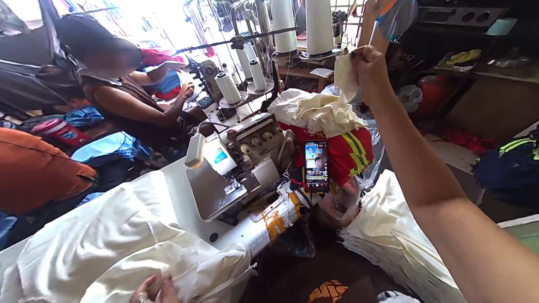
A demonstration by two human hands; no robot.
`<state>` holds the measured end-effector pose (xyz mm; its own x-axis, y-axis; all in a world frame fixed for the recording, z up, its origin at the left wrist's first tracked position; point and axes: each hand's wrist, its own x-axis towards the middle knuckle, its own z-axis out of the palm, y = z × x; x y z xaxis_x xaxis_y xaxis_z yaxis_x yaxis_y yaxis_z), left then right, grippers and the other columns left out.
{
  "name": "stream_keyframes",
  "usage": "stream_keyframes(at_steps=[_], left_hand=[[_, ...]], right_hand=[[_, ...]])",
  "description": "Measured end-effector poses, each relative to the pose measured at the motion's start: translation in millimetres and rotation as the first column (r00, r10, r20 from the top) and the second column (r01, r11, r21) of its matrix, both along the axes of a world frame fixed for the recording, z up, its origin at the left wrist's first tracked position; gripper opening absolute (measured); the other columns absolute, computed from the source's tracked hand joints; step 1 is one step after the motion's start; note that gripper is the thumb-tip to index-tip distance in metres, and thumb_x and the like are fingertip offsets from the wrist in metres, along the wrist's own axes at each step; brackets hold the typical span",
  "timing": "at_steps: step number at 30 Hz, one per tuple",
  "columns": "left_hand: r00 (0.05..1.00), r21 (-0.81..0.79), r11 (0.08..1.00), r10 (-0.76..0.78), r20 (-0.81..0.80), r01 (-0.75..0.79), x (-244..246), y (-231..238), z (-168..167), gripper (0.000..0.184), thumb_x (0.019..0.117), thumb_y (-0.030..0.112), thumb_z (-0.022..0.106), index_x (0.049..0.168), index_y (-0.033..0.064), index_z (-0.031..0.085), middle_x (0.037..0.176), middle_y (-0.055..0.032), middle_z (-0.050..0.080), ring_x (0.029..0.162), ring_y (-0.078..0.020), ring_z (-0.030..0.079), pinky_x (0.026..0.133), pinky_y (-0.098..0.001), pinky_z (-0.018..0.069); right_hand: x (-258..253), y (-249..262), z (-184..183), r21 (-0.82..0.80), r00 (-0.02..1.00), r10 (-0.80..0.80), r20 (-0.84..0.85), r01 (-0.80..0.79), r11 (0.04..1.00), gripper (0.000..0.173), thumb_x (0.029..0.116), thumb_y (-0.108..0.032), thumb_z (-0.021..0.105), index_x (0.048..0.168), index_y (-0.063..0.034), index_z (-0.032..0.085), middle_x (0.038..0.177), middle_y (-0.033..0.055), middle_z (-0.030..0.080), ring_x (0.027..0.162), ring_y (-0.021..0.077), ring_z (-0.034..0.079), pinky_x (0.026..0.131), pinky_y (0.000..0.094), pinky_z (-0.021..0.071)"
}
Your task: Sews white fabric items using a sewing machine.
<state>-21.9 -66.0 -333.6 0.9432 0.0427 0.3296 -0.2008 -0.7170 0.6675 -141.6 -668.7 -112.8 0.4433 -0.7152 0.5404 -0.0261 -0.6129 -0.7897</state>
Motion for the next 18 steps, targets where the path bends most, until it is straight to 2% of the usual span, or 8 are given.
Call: stream_keyframes(at_steps=[2,3,5,8,10,13,16,18], left_hand=[[0.976,0.146,0.989,-0.03,0.214,-0.002,-22,-17,13,0.043,0.0962,0.021,0.068,0.126,-0.009,0.064,0.127,-0.0351,0.061,0.121,-0.0485,0.059,0.104,-0.0577,0.0455],[0.949,0.163,0.986,-0.09,0.302,0.042,-35,-32,20,0.04,0.0967,0.021,0.069,0.123,-0.0086,0.066,0.126,-0.0352,0.061,0.122,-0.0507,0.057,0.106,-0.0589,0.0433],[0.893,0.038,0.955,-0.288,0.345,0.293,-62,-72,27,0.036,0.097,0.019,0.069,0.119,-0.01,0.067,0.123,-0.03,0.064,0.122,-0.0381,0.06,0.109,-0.0452,0.045],[0.75,-0.368,0.671,-0.648,0.131,0.644,-94,-123,23,0.039,0.0927,0.02,0.074,0.121,-0.0075,0.068,0.123,-0.0163,0.068,0.114,-0.0157,0.066,0.098,-0.0296,0.0557],[0.676,-0.646,0.529,-0.736,-0.027,0.55,-112,-137,20,0.033,0.087,0.006,0.078,0.115,-0.0068,0.067,0.108,-0.0073,0.073,0.094,-0.0104,0.072,0.085,-0.0294,0.0629],[0.648,-0.829,0.485,-0.732,-0.21,0.28,-117,-131,22,0.01,0.0888,-0.004,0.072,0.098,-0.0039,0.068,0.08,-0.0052,0.074,0.067,-0.0127,0.072,0.064,-0.0297,0.0628],[0.69,-0.855,0.499,-0.669,-0.277,0.141,-112,-118,19,0.005,0.0892,-0.006,0.071,0.093,-0.004,0.069,0.079,-0.0077,0.074,0.066,-0.0148,0.072,0.064,-0.0309,0.0633],[0.724,-0.865,0.497,-0.623,-0.298,0.072,-111,-116,16,0.007,0.0884,-0.008,0.07,0.095,-0.0047,0.07,0.08,-0.0092,0.075,0.068,-0.016,0.073,0.067,-0.0322,0.0641]], right_hand=[[-15,61,-10,-0.122,0.98,0.135,-0.143,-0.153,0.981,0.025,0.1054,-0.009,0.048,0.119,0.0035,0.066,0.114,0.0156,0.068,0.1,0.0167,0.066,0.092,0.0351,0.0543],[-20,95,-24,-0.168,0.953,0.227,-0.199,-0.261,0.95,0.022,0.1034,-0.006,0.051,0.114,0.003,0.068,0.109,0.0145,0.069,0.096,0.0151,0.067,0.089,0.0337,0.0553],[-25,162,-68,-0.122,0.847,0.479,-0.231,-0.513,0.849,0.015,0.0979,-0.002,0.059,0.105,0.0014,0.072,0.099,0.0093,0.071,0.086,0.0085,0.066,0.08,0.0262,0.0571],[-23,239,-135,0.18,0.599,0.78,-0.182,-0.759,0.625,0.013,0.0987,-0.002,0.06,0.103,0.0003,0.072,0.097,0.0064,0.071,0.084,0.0079,0.066,0.078,0.0265,0.0581],[-17,270,-165,0.309,0.537,0.832,-0.139,-0.775,0.551,0.014,0.1004,-0.006,0.059,0.103,-0.0012,0.072,0.096,0.0049,0.071,0.084,0.0069,0.066,0.078,0.0265,0.0569],[-6,290,-186,0.352,0.559,0.821,-0.114,-0.75,0.559,0.016,0.1015,-0.01,0.059,0.105,-0.0035,0.073,0.1,0.0042,0.071,0.087,0.0075,0.067,0.081,0.0283,0.0573],[2,297,-194,0.325,0.579,0.804,-0.137,-0.74,0.589,0.014,0.1014,-0.011,0.06,0.106,-0.004,0.072,0.096,0.0052,0.071,0.082,0.0091,0.067,0.077,0.0293,0.057],[4,299,-195,0.285,0.597,0.785,-0.167,-0.733,0.618,0.017,0.1012,-0.009,0.06,0.115,-0.0037,0.068,0.103,0.0092,0.069,0.082,0.0136,0.066,0.074,0.0317,0.0574]])
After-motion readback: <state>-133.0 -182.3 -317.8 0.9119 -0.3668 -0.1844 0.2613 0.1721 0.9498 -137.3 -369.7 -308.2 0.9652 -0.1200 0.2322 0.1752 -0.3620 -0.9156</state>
